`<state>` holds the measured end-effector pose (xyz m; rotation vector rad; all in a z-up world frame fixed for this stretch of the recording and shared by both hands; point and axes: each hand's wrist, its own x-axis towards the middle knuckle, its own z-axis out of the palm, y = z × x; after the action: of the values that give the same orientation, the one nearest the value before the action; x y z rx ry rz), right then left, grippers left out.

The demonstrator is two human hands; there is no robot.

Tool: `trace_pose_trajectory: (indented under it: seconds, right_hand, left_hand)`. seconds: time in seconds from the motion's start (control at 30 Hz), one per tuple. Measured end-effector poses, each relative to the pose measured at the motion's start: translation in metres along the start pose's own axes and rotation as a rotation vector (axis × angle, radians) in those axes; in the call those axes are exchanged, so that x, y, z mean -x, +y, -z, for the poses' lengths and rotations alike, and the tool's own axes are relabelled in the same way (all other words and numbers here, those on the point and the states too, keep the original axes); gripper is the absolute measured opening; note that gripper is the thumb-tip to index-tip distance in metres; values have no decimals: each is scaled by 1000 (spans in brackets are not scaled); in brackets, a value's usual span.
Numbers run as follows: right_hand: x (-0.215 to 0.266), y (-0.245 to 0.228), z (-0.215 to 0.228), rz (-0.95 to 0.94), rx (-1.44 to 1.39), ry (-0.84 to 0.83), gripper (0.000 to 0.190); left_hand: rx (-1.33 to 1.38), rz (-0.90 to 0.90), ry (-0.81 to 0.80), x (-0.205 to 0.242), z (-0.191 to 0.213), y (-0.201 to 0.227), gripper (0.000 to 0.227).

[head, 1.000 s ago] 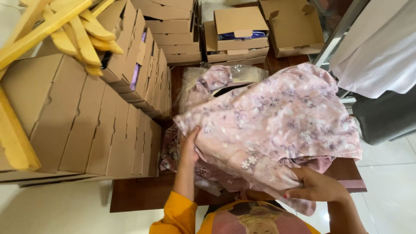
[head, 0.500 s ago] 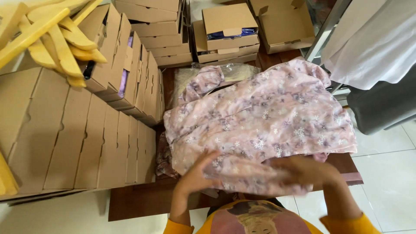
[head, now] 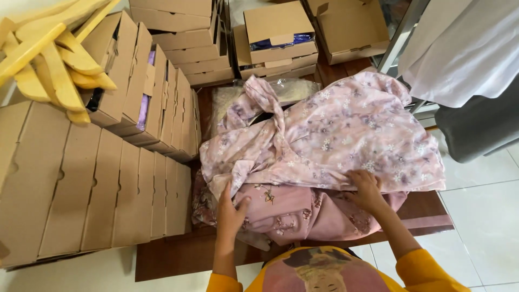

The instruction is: Folding a pink floral patterned garment on a workspace surrounded by boxes and hangers.

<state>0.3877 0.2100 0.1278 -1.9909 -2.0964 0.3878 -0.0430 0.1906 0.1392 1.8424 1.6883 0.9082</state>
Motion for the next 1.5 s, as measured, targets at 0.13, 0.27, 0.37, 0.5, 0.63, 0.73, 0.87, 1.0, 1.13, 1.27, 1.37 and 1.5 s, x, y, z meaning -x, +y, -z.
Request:
trace_pose_trajectory:
  seconds: [0.13, 0.27, 0.37, 0.5, 0.63, 0.73, 0.87, 1.0, 1.13, 1.27, 1.37, 1.5]
  right_hand:
    - [1, 42, -36, -225, -135, -18, 23]
    - [-12, 82, -6, -357, -589, 56, 32]
    - [-18, 96, 28, -265, -658, 152, 20]
    - [-26, 76, 49, -140, -531, 30, 22]
    - [-29, 53, 45, -34, -405, -19, 26]
    - [-26, 49, 41, -40, -373, -44, 26]
    - [-27, 47, 51, 6, -340, -6, 29]
    - [-19, 23, 79, -11, -270, -92, 37]
    - [-12, 51, 66, -55, -189, 59, 36]
    - [4, 118, 58, -37, -151, 471, 35]
    - [16, 175, 63, -131, -96, 732, 33]
    - [44, 248, 78, -373, 6, 927, 22]
  left_hand:
    - [-43, 173, 177, -21, -4, -17, 27]
    - [113, 337, 335, -42, 37, -7, 25]
    - [215, 251, 466, -36, 66, -44, 23]
    - [-32, 453, 286, -12, 80, -40, 27]
    - [-292, 208, 361, 1, 58, 16, 57]
    - [1, -25, 218, -13, 19, 86, 49]
    - [3, -317, -89, -45, -61, 138, 47]
    - [-105, -595, -297, -76, -123, 167, 57]
    - [-86, -395, -593, -87, -144, 169, 34]
    - [-17, -340, -662, -80, -102, 180, 29]
    - [16, -237, -655, -72, -74, 163, 26]
    - [160, 13, -640, -60, -62, 144, 26]
